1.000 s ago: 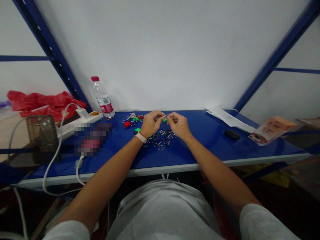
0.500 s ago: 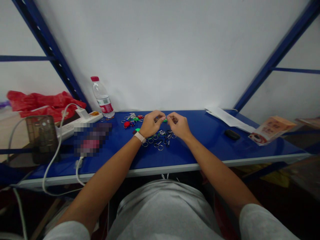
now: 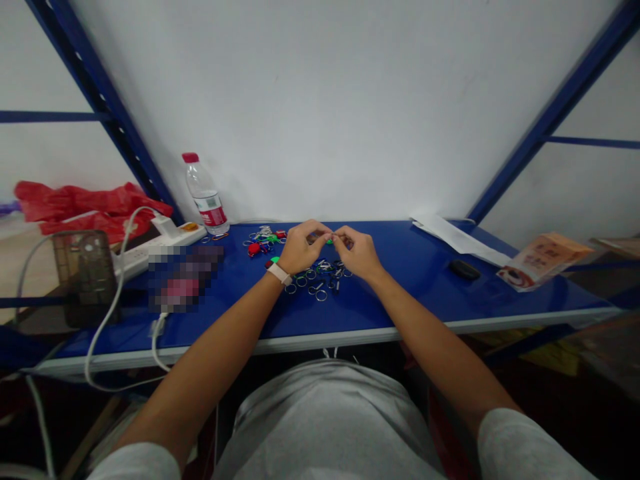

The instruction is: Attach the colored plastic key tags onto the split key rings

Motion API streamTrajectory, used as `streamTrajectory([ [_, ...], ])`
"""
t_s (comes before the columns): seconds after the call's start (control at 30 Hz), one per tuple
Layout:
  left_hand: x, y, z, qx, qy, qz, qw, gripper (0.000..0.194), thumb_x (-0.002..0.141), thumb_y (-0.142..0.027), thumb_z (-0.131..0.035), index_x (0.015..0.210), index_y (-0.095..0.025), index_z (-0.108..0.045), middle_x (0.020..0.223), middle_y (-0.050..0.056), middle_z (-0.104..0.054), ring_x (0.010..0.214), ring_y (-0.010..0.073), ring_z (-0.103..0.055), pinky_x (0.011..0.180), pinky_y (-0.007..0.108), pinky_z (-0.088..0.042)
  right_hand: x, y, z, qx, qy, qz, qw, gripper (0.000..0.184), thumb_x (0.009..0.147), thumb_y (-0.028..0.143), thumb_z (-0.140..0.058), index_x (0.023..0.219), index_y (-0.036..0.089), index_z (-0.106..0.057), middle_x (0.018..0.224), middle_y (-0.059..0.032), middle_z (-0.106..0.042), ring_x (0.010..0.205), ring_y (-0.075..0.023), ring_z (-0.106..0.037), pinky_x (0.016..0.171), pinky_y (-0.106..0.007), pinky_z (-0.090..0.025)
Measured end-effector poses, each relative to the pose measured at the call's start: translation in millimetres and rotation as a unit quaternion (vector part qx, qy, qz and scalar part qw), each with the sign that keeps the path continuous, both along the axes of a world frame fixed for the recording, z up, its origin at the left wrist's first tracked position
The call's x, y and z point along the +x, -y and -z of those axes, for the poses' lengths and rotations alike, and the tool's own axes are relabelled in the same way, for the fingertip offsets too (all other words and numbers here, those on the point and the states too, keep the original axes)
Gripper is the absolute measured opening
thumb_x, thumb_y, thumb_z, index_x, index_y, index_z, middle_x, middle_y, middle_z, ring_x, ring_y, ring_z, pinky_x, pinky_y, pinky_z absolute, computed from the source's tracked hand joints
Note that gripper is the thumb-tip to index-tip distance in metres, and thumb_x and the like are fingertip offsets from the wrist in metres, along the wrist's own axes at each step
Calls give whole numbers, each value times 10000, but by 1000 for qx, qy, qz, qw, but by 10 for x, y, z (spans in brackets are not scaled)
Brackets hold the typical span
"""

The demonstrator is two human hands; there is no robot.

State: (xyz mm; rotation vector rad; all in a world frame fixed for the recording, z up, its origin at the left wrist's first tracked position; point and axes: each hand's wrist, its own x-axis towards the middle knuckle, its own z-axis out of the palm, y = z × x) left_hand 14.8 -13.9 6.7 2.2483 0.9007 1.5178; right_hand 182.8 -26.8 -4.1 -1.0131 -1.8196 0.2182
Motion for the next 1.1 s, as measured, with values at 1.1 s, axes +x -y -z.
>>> streamTrajectory([
  [1.1, -15, -45, 11, 50, -12, -40, 998, 53, 829, -209, -678, 843, -162, -697, 825, 51, -678, 673, 130, -606, 599, 240, -506, 32, -40, -8, 11, -54, 7, 998, 149, 841, 334, -605, 798, 194, -633, 675, -9, -643, 579, -141, -557, 588, -271, -456],
])
